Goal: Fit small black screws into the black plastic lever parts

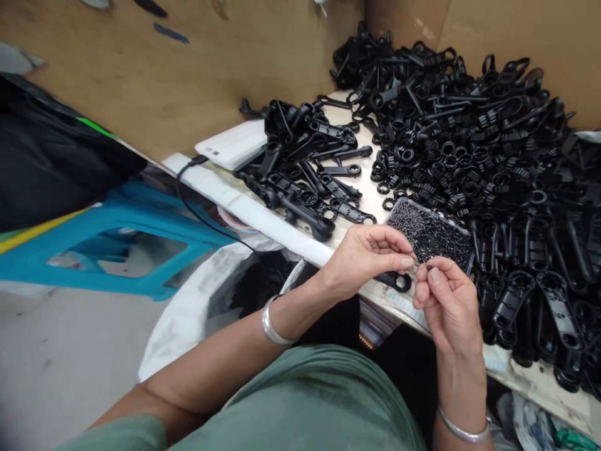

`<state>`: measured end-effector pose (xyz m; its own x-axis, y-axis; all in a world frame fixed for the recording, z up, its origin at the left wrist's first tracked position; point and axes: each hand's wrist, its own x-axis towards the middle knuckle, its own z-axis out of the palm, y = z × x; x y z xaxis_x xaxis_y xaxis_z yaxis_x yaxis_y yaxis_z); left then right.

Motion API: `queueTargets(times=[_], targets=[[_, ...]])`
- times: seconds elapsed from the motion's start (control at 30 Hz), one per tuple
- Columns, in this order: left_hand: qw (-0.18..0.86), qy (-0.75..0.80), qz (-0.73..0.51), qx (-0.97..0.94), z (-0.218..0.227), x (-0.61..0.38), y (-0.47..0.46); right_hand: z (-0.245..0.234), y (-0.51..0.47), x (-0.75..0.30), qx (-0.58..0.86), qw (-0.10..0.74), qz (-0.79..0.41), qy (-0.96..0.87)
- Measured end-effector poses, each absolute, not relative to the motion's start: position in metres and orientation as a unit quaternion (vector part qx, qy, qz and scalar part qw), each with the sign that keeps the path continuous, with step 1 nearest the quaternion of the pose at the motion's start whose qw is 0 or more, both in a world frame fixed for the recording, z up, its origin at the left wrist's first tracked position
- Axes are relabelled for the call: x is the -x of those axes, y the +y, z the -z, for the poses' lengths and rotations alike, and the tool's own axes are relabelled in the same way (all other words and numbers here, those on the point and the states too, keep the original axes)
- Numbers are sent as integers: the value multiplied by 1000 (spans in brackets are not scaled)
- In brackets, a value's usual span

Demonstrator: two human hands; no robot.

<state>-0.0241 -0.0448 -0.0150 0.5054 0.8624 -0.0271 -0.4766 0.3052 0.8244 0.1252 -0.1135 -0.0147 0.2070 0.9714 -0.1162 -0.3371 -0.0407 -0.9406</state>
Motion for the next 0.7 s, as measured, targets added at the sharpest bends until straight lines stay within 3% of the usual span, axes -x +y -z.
queueTargets(times=[0.43,0.7], targets=[[781,234,-432,-386,15,24,-50,19,-116,-125,456,628,-553,-303],[784,239,-433,-375,18,23,-50,17,-120,-120,528,639,-439,-347]])
